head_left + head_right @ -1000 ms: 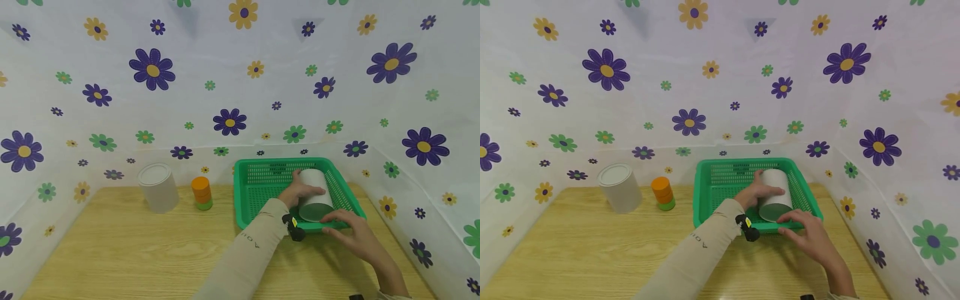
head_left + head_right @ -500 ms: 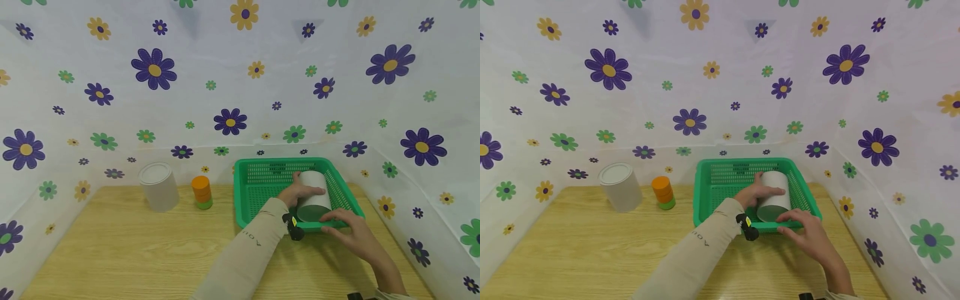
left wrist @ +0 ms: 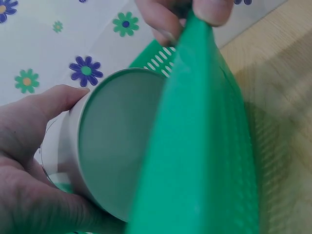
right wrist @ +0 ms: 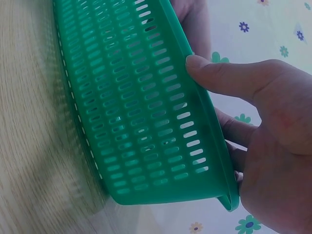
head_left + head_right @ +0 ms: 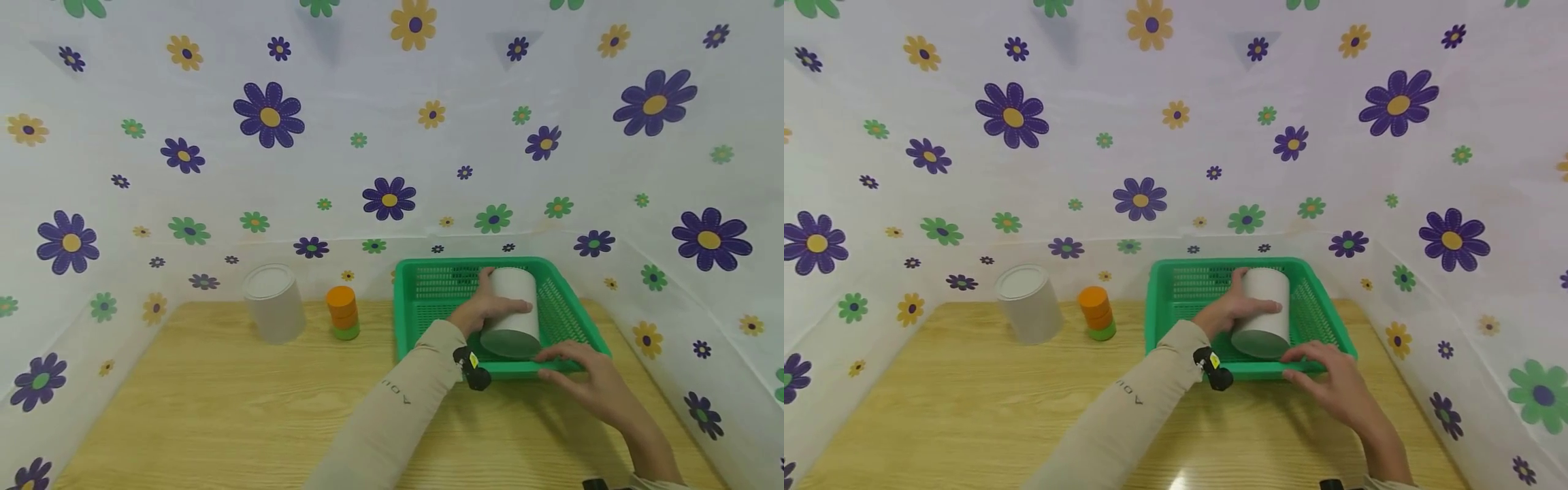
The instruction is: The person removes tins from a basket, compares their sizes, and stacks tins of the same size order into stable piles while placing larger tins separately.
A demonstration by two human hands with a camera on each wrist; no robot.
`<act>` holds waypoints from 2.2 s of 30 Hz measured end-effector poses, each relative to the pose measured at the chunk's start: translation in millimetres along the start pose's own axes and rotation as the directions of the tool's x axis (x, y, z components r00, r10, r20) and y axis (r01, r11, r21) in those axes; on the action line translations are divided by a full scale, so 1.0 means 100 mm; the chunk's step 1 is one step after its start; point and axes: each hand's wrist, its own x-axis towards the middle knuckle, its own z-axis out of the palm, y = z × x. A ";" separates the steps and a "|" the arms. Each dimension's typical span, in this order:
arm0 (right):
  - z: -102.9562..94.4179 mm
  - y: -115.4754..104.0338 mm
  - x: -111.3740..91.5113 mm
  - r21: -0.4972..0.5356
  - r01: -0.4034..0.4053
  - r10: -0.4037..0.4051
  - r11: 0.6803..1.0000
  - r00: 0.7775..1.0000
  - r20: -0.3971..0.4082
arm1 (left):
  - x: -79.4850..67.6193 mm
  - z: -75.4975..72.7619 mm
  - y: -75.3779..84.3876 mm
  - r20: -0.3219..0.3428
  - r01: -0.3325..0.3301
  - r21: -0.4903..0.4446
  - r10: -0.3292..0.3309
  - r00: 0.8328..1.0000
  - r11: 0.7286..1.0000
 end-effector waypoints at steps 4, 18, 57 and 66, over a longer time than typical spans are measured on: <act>0.00 0.01 -0.03 0.011 -0.010 0.010 1.000 1.000 -0.001 | -0.10 -0.07 0.06 0.007 -0.064 -0.018 0.065 0.998 0.998; 0.01 -0.02 -0.01 0.007 -0.044 0.044 0.999 0.999 0.024 | -0.32 -0.42 0.12 -0.028 -0.327 -0.040 0.326 0.945 0.944; -0.02 -0.05 0.00 -0.007 -0.082 0.082 0.997 0.996 0.039 | -1.41 -1.35 -0.09 -0.061 -0.567 -0.152 0.565 0.823 0.809; -0.01 -0.04 -0.01 -0.007 -0.089 0.089 0.996 0.995 0.045 | -1.74 -1.55 -0.20 -0.112 -0.629 -0.101 0.619 0.777 0.771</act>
